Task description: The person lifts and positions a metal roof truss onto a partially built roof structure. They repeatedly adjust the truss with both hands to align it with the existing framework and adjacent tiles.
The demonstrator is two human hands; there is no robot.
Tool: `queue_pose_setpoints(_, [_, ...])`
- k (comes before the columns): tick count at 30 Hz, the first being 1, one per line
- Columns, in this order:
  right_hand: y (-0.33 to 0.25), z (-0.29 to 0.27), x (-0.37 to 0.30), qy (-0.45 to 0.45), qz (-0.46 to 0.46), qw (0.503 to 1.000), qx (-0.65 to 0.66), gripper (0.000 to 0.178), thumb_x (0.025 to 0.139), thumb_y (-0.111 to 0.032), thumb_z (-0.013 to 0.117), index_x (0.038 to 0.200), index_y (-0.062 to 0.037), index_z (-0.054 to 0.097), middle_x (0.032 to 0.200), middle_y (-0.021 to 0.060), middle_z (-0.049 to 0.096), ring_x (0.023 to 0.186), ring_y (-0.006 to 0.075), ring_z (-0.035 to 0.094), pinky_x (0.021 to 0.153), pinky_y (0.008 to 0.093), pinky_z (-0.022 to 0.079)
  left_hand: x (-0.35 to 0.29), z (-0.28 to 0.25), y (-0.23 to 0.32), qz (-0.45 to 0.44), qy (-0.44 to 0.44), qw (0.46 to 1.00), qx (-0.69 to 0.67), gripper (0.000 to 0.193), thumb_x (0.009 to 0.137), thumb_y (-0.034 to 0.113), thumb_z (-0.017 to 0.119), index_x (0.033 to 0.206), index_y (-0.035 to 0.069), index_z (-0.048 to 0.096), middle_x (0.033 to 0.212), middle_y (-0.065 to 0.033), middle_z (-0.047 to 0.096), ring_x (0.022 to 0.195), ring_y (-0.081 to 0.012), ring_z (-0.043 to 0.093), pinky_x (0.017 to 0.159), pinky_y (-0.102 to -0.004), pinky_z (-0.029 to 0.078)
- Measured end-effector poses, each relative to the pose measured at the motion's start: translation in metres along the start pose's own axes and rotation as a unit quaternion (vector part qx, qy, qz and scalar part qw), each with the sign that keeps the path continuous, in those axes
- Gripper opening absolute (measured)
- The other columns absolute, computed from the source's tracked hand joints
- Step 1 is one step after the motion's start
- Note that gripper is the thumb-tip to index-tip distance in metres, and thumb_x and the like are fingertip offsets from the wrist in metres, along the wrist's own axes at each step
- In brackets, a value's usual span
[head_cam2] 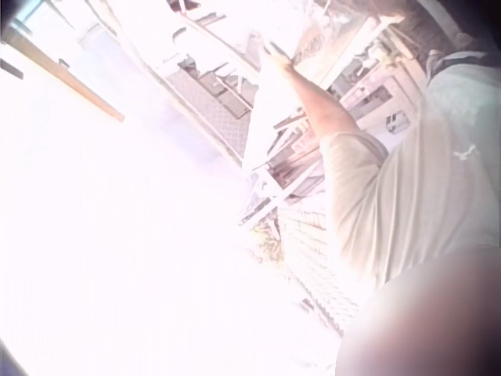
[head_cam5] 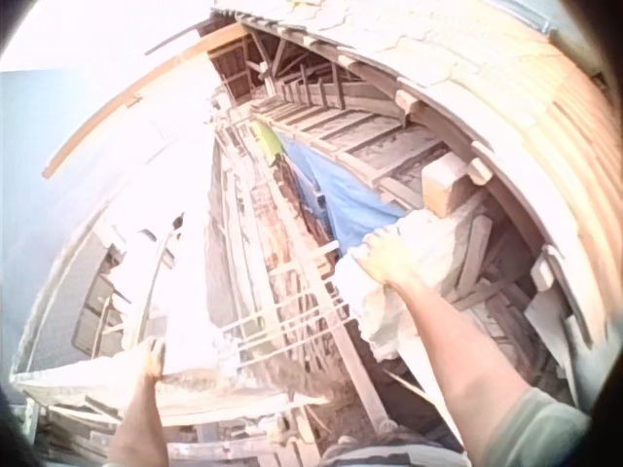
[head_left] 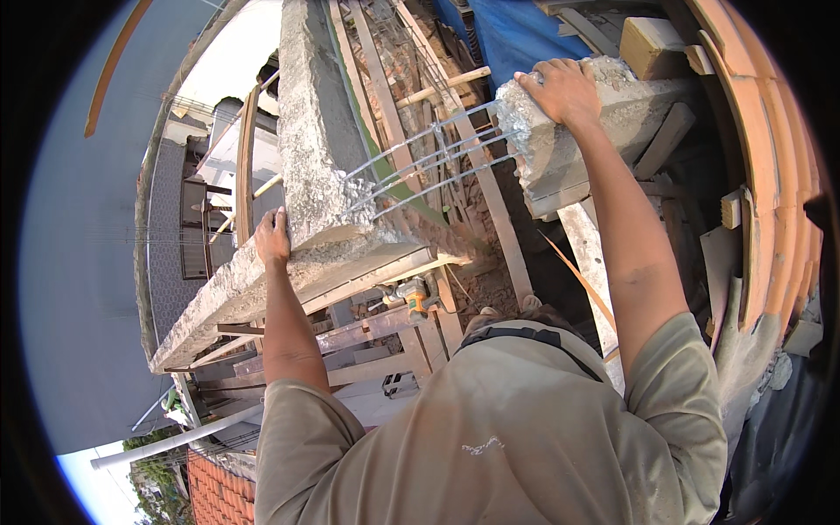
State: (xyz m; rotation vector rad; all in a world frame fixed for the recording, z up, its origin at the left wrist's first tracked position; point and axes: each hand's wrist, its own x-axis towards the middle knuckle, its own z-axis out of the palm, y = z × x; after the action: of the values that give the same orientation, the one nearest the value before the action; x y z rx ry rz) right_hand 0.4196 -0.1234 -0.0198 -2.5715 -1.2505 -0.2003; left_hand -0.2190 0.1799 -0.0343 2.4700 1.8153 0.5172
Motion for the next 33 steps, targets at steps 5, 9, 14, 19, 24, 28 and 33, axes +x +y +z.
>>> queue_pose_setpoints(5, [0.002,0.004,0.0,0.018,-0.003,1.0,0.006,0.078,0.117,-0.077,0.05,0.156,-0.0171,0.082,0.159,0.0095,0.079,0.158,0.029,0.063,0.141,0.0564,0.033,-0.001,-0.003,0.005,0.001,-0.002,1.0,-0.03,0.06,0.12,0.059,0.061,0.136,0.006,0.085,0.136,-0.0246,0.084,0.129,-0.0487,0.075,0.112,-0.0565,0.054])
queue_pose_setpoints(9, [0.004,0.008,0.0,0.022,-0.006,1.0,0.008,0.084,0.115,-0.081,0.05,0.156,-0.0153,0.082,0.157,0.0107,0.079,0.158,0.0287,0.063,0.141,0.0573,0.032,-0.002,-0.004,0.009,-0.019,-0.007,0.999,-0.043,0.06,0.12,0.06,0.061,0.133,0.007,0.085,0.13,-0.024,0.085,0.124,-0.048,0.077,0.107,-0.0558,0.055])
queue_pose_setpoints(14, [0.003,0.004,0.001,0.013,-0.009,1.0,0.003,0.085,0.115,-0.083,0.049,0.156,-0.0148,0.081,0.158,0.0109,0.079,0.156,0.0306,0.063,0.142,0.0589,0.029,-0.003,-0.004,0.008,0.0,0.008,1.0,-0.007,0.058,0.121,0.059,0.06,0.13,0.007,0.085,0.128,-0.0246,0.084,0.122,-0.0491,0.076,0.108,-0.0568,0.055])
queue_pose_setpoints(19, [-0.001,-0.014,0.0,-0.039,0.0,0.999,0.005,0.087,0.114,-0.084,0.051,0.156,-0.0148,0.081,0.16,0.011,0.077,0.16,0.0309,0.06,0.143,0.0597,0.028,-0.005,-0.001,0.008,0.013,0.025,1.0,-0.009,0.051,0.121,0.051,0.061,0.125,0.006,0.085,0.129,-0.0237,0.084,0.126,-0.0482,0.074,0.113,-0.0578,0.053])
queue_pose_setpoints(24, [-0.008,-0.026,-0.002,-0.038,0.005,0.999,0.021,0.084,0.112,-0.082,0.057,0.153,-0.0129,0.083,0.16,0.0137,0.077,0.162,0.0313,0.057,0.146,0.0601,0.025,-0.003,0.0,0.003,0.023,0.013,0.999,-0.032,0.054,0.121,0.053,0.061,0.132,0.006,0.085,0.137,-0.0214,0.083,0.134,-0.0464,0.072,0.119,-0.0563,0.051])
queue_pose_setpoints(28, [-0.009,-0.025,-0.003,-0.037,0.009,0.999,0.011,0.085,0.111,-0.083,0.058,0.154,-0.0143,0.082,0.162,0.0112,0.075,0.163,0.0307,0.056,0.146,0.0598,0.024,-0.002,0.002,-0.001,-0.006,-0.011,0.999,-0.03,0.056,0.122,0.057,0.06,0.139,0.009,0.084,0.145,-0.0204,0.081,0.144,-0.0444,0.067,0.127,-0.0555,0.046])
queue_pose_setpoints(33, [-0.008,-0.02,-0.003,-0.02,0.007,1.0,0.006,0.084,0.111,-0.083,0.059,0.153,-0.0136,0.082,0.162,0.0108,0.074,0.162,0.0304,0.057,0.145,0.0596,0.025,-0.005,0.001,0.002,-0.018,-0.008,1.0,-0.008,0.057,0.121,0.058,0.06,0.139,0.009,0.084,0.146,-0.0191,0.081,0.145,-0.0431,0.066,0.129,-0.054,0.044])
